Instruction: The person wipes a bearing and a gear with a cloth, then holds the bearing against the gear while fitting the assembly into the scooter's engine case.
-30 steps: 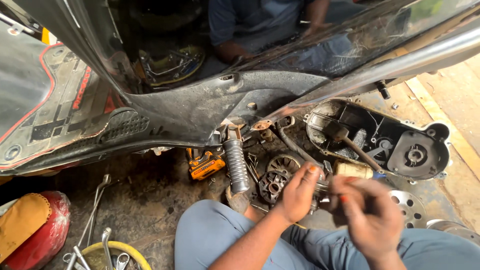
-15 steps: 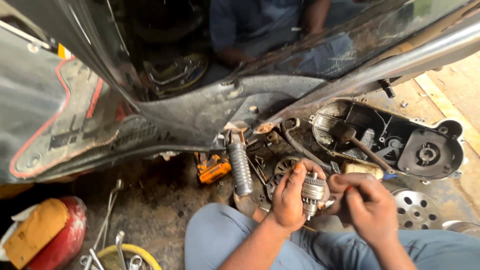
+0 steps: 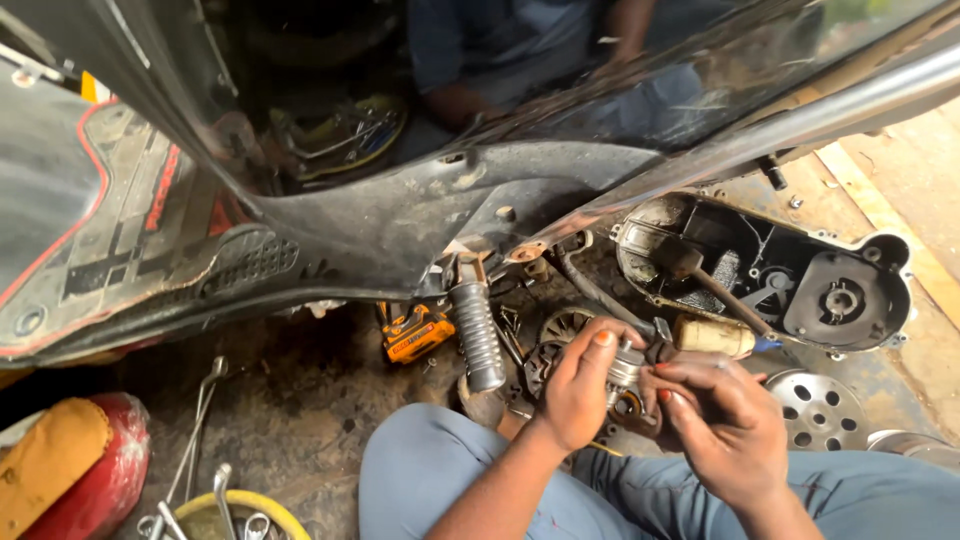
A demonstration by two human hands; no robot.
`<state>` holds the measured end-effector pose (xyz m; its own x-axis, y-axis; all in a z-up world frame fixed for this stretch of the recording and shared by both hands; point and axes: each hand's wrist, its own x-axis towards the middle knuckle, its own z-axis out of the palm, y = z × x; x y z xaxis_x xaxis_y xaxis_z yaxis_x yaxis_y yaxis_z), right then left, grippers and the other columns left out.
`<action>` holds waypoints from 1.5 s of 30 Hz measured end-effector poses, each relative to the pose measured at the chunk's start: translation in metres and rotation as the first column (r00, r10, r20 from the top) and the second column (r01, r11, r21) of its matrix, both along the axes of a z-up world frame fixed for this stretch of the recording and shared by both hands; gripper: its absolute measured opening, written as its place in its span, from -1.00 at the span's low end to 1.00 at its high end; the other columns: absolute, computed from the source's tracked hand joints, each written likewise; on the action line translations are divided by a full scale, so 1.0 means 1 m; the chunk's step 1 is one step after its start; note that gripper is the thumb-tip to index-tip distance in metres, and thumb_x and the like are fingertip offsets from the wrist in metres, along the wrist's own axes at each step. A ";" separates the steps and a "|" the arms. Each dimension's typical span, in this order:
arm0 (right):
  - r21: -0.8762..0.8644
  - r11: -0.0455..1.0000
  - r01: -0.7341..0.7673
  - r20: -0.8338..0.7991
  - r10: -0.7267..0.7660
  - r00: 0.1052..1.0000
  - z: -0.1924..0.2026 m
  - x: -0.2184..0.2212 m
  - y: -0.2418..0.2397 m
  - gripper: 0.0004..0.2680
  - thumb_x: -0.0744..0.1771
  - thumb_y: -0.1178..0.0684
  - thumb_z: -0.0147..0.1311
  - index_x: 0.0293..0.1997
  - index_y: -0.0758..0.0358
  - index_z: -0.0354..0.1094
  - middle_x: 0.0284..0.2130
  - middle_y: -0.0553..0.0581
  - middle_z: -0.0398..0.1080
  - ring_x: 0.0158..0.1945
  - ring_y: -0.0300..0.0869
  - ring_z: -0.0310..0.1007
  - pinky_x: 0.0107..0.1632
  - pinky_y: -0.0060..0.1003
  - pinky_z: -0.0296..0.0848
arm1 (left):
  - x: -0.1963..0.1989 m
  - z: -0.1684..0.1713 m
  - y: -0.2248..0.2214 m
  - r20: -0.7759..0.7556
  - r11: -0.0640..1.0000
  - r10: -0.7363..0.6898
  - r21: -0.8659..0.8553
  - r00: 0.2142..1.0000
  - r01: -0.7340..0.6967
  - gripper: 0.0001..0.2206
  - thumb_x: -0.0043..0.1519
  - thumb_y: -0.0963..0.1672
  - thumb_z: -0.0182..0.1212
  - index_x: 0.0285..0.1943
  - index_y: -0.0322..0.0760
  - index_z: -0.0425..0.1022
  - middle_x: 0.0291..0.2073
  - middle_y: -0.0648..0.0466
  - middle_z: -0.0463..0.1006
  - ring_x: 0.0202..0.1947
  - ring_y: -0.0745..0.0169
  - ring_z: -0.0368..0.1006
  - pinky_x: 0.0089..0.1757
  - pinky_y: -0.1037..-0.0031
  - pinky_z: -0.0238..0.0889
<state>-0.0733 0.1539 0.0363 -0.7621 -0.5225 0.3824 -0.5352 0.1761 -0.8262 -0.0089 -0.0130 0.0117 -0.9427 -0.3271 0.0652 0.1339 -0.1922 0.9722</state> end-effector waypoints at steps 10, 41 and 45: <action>-0.012 0.998 0.066 -0.006 -0.066 0.998 0.005 0.015 -0.003 -0.86 0.23 0.17 0.25 -0.19 0.20 0.45 -0.34 0.07 0.53 -0.29 -0.20 0.57 -0.18 -0.36 0.49 | 0.002 0.041 -0.005 0.132 0.869 0.002 -0.491 0.991 0.063 -0.72 0.47 -0.06 -0.18 -0.04 -0.31 0.41 -0.46 -0.13 0.50 -0.38 -0.07 0.55 -0.28 0.23 0.33; 0.244 0.969 0.023 0.525 -0.152 0.837 0.005 0.008 0.006 -0.97 0.32 0.23 0.26 -0.22 0.33 0.54 -0.59 0.19 0.50 -0.69 -0.23 0.40 -0.64 -0.31 0.37 | -0.001 0.023 -0.015 0.045 0.818 -0.121 -0.562 0.992 0.125 -0.70 0.50 -0.02 -0.16 0.03 -0.26 0.44 -0.30 -0.10 0.59 -0.26 -0.04 0.59 -0.21 0.24 0.41; -0.026 0.988 0.150 0.081 -0.148 0.986 -0.010 0.012 -0.001 -0.89 0.31 0.19 0.24 -0.13 0.26 0.44 -0.26 0.11 0.55 -0.23 -0.25 0.56 -0.14 -0.39 0.51 | -0.004 0.012 -0.003 0.091 0.907 -0.061 -0.411 0.994 0.094 -0.69 0.48 -0.04 -0.18 -0.02 -0.31 0.45 -0.36 -0.05 0.51 -0.35 0.17 0.48 -0.22 0.37 0.32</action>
